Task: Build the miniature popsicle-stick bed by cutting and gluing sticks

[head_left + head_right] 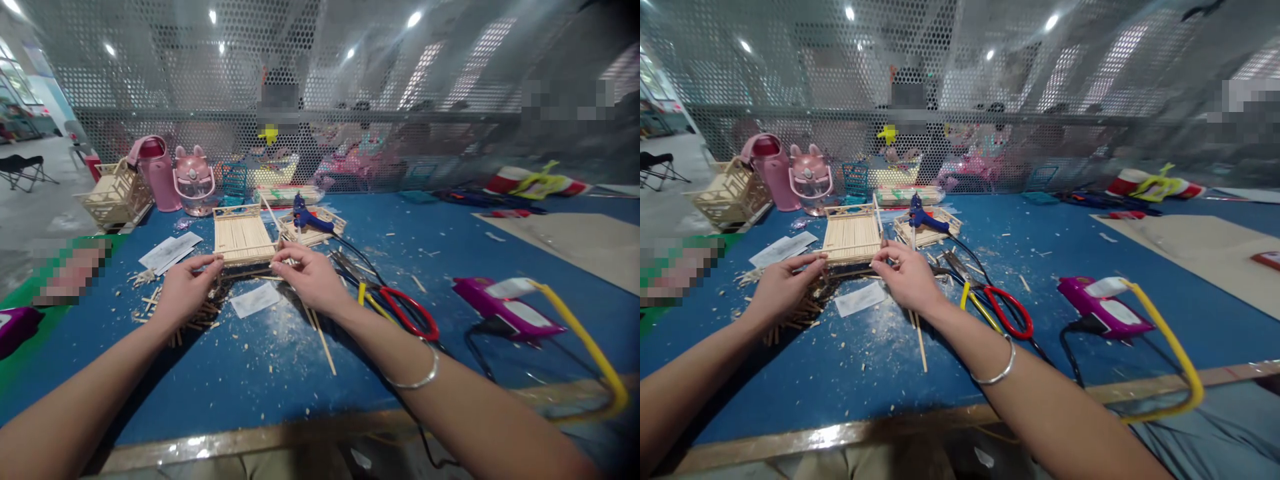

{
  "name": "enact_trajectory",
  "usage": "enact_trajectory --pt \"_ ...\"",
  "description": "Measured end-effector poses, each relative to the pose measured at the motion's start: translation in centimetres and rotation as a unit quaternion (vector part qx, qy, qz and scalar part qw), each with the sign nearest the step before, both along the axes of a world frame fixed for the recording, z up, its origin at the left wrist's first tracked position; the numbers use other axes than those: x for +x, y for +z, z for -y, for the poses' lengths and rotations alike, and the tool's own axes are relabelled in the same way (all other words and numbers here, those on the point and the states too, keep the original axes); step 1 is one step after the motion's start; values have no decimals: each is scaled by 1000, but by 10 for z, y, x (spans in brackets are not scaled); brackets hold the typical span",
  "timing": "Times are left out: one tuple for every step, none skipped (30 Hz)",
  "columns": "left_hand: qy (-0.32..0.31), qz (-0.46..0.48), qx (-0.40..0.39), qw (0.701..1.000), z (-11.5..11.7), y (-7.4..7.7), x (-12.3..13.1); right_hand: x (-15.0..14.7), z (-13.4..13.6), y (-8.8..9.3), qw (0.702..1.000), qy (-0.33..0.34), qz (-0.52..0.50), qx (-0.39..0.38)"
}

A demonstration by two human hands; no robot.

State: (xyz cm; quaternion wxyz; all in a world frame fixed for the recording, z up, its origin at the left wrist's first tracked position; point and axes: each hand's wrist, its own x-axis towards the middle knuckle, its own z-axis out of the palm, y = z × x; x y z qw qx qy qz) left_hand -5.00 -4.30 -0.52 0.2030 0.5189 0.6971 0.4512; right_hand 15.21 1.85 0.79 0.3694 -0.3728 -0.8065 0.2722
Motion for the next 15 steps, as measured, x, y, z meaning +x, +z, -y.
enact_trajectory --pt "-4 1 3 1000 -1 -1 0 1 -1 -1 1000 -13 -5 12" --pt "-9 8 3 1000 -1 -1 0 2 -2 -2 1000 -21 -8 21" --pt "-13 15 0 1000 -2 -2 0 3 -4 -3 999 -24 -12 28" --pt "-17 21 -2 1000 -2 -2 0 3 -5 -4 999 -22 -15 32" --pt "-19 24 -5 1000 -2 -2 1 3 -6 -4 999 -21 -19 34" --pt "-20 22 -7 1000 -2 -2 1 4 -7 -4 999 -24 -22 38" --pt "-22 19 -7 1000 -2 -2 2 4 -8 -4 998 -32 -24 46" --pt "-26 17 -6 999 -2 -2 2 4 -8 -4 997 -44 -24 57" --pt "-30 17 -6 999 -1 -1 3 4 -7 -4 996 -57 -22 69" --pt "-34 19 -7 999 -1 -1 3 4 -6 -3 995 -66 -18 78" --pt "-37 23 -9 999 -1 -1 3 4 -4 -3 994 -71 -13 82" --pt "-39 30 -12 999 -1 -2 3 4 -2 -2 994 -70 -9 78" --pt "-40 37 -14 998 -1 -2 3 3 1 -2 996 -64 -6 67" --pt "-43 44 -13 998 -2 -3 3 1 3 -2 997 -53 -2 50" --pt "-49 51 -7 997 -2 -5 2 -2 6 -2 999 -40 1 29"
